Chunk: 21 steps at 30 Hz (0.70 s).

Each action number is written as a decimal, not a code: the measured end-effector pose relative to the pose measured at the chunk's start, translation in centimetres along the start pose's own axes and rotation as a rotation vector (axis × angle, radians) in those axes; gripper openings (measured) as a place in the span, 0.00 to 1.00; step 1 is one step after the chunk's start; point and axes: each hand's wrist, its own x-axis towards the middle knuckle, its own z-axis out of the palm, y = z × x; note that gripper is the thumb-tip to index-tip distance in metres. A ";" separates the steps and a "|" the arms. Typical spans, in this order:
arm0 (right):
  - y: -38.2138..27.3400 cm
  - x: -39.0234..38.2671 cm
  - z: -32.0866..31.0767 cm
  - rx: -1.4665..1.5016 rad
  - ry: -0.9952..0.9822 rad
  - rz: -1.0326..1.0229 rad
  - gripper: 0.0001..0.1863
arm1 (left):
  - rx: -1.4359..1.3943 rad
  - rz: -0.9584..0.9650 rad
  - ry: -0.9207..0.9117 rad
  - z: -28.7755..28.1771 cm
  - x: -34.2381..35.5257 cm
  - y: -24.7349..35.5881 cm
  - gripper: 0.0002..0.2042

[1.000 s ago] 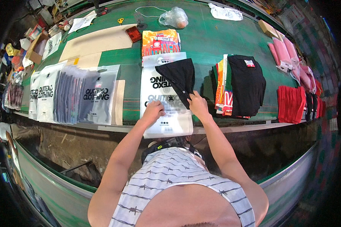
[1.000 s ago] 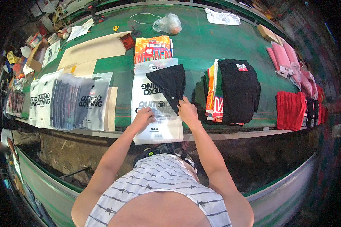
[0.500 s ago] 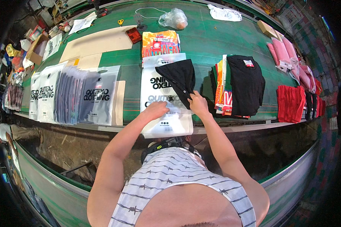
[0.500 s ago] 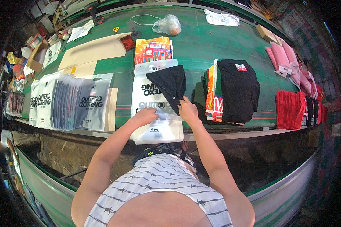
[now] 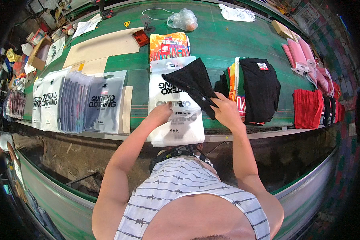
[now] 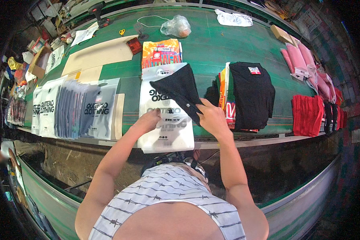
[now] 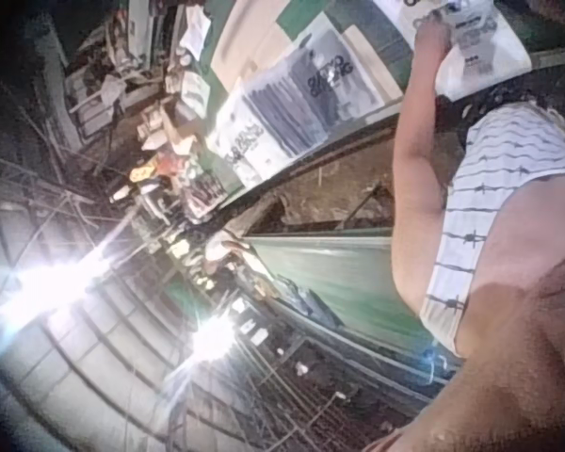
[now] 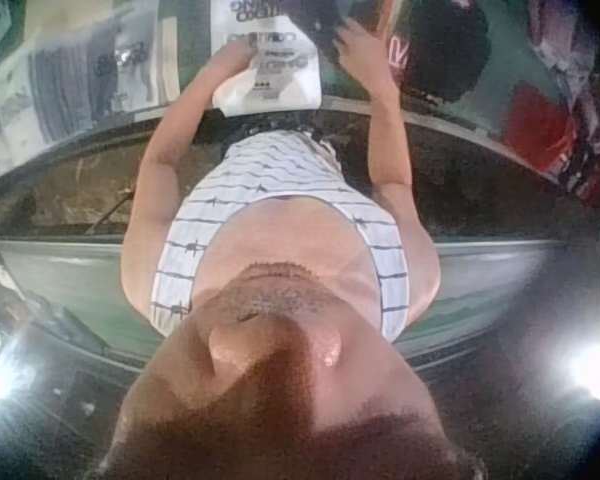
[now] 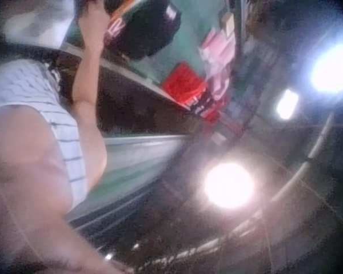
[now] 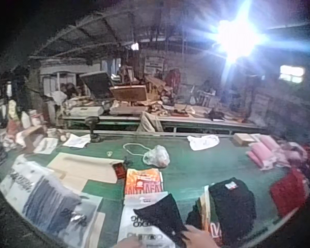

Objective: The person folds various t-shirts and places each into a clear plastic bag labeled 'QUITEXO CLOTHING'. They seal each bag and set it aside on the table, repeating the process for multiple shirts of different colors and designs.

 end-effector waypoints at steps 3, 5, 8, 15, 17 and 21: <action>-2.0 -1.3 -4.1 0.069 -0.075 -0.117 0.15 | -0.072 -0.022 -0.095 0.0 0.2 -0.7 0.14; -2.7 -2.1 -6.2 0.117 -0.195 -0.160 0.18 | -0.044 0.142 0.398 1.9 -0.4 -1.4 0.15; -3.6 -3.4 -7.1 0.224 -0.350 -0.110 0.18 | -0.683 0.080 0.296 2.4 -1.2 -1.3 0.19; -3.1 -2.9 -6.0 0.176 -0.104 -0.135 0.18 | 0.249 0.235 0.553 7.1 -1.7 -1.0 0.23; -2.0 -1.4 -3.9 0.135 0.029 -0.142 0.18 | -0.062 0.059 0.014 4.7 -0.8 0.6 0.22; -0.3 3.9 3.2 0.263 0.192 -0.135 0.15 | 0.068 0.064 0.122 4.9 -1.2 1.3 0.23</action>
